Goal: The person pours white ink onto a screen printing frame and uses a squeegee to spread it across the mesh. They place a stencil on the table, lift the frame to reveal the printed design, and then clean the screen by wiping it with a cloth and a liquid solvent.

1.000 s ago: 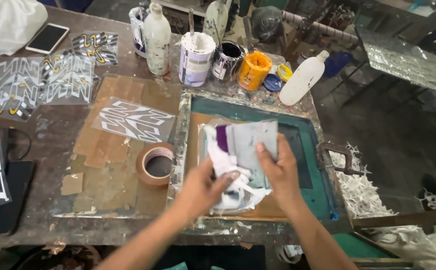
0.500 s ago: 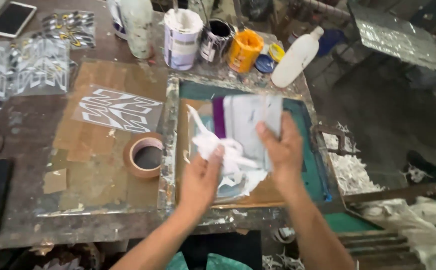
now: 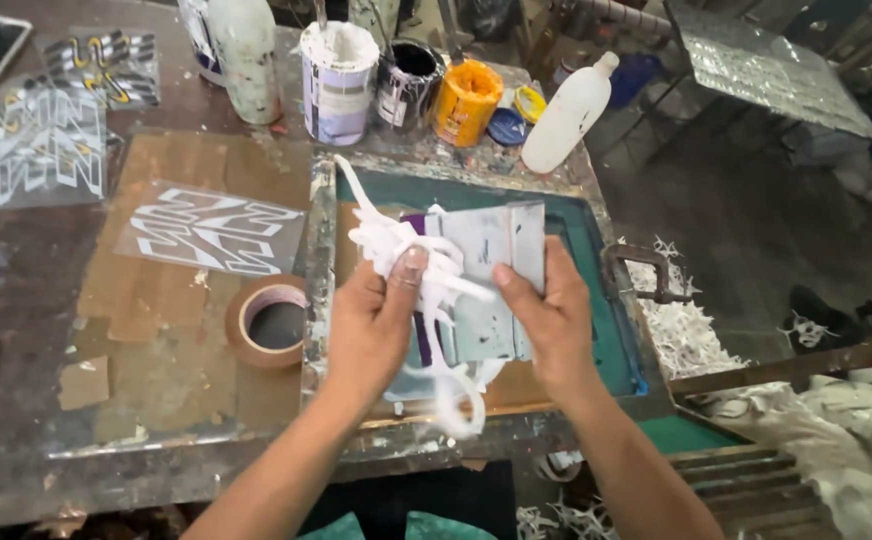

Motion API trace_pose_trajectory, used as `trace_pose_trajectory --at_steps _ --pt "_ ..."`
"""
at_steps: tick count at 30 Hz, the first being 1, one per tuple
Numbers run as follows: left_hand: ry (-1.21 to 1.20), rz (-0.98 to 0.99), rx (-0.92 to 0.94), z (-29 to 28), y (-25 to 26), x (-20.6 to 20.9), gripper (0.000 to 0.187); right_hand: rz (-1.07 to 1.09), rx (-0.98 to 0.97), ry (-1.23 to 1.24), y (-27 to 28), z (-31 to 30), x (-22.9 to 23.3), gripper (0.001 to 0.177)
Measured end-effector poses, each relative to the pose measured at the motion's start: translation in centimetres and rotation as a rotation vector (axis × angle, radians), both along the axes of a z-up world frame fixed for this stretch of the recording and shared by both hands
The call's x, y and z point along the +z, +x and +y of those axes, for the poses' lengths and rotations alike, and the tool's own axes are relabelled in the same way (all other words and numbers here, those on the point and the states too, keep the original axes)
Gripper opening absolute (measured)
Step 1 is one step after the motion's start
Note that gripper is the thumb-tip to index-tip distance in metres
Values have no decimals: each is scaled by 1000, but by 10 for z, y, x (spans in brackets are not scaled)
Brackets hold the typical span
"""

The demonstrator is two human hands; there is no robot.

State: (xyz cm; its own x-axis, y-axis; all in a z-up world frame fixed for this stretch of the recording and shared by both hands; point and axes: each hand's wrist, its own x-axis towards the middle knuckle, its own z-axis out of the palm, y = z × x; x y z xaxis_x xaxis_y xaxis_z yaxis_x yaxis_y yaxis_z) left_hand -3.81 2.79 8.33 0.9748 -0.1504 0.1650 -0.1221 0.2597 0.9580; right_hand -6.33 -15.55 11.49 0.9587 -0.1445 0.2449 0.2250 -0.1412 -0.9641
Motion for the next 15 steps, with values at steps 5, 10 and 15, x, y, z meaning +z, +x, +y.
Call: trace_pose_trajectory --at_steps 5,10,15 --pt "319 11 47 -18 -27 -33 28 -81 -162 52 17 -28 -29 23" --pt "269 47 -187 -13 -37 -65 29 -128 -322 175 37 -45 -10 29" --pt "443 -270 -95 7 -29 -13 58 91 -205 377 30 -51 -29 38"
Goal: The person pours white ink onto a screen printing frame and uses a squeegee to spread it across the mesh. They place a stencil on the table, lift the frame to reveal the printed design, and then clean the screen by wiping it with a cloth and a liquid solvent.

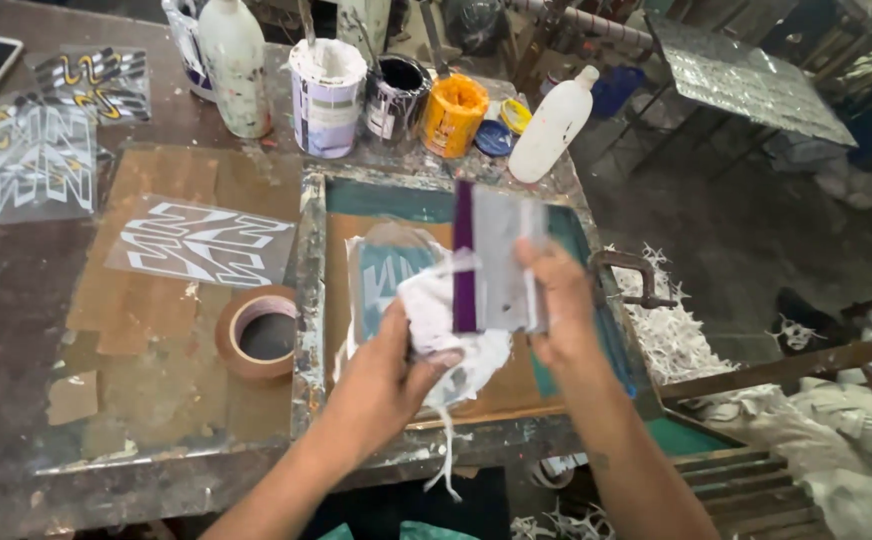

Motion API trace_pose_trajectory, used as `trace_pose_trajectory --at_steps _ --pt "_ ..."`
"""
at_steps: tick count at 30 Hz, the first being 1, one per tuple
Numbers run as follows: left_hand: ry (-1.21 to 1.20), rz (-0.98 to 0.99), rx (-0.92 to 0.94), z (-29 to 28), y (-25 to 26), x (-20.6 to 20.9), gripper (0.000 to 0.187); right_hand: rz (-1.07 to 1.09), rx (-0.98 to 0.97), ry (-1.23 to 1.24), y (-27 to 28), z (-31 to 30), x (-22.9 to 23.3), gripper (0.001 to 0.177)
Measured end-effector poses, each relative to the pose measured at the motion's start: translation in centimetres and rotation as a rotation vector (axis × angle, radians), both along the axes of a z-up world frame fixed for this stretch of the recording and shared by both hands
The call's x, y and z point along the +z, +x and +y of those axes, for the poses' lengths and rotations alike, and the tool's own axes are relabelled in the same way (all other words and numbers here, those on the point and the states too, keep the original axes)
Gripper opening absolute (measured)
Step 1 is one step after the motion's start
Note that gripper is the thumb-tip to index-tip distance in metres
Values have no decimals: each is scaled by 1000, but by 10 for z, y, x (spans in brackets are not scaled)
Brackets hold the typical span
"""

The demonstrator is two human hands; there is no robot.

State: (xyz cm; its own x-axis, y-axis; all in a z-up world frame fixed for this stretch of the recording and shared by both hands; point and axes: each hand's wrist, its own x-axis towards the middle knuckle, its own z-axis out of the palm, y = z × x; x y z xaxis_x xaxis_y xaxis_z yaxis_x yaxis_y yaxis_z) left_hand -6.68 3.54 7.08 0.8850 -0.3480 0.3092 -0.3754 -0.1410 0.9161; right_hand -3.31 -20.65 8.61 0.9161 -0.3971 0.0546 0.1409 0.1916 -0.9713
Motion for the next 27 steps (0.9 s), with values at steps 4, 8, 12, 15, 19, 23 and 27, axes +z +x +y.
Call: trace_pose_trajectory --at_steps 4,8,12,15,19,23,27 --pt "-99 120 -154 -3 -8 17 58 195 224 154 -4 11 -11 41" --pt "-162 181 -198 -8 -14 4 37 178 407 197 -8 1 -27 38" --pt "-125 251 -163 -3 -2 19 28 207 516 216 -17 9 -20 38" --pt "-78 67 -36 -7 4 21 24 248 533 248 -16 8 -20 39" --pt "-42 128 131 -6 9 31 23 215 256 58 -6 -24 -53 39" --pt "-151 143 112 17 23 44 22 -32 -71 -21 -17 -50 -20 37" --pt "-180 27 -39 43 44 75 21 -153 -157 -61 -41 -83 -24 40"
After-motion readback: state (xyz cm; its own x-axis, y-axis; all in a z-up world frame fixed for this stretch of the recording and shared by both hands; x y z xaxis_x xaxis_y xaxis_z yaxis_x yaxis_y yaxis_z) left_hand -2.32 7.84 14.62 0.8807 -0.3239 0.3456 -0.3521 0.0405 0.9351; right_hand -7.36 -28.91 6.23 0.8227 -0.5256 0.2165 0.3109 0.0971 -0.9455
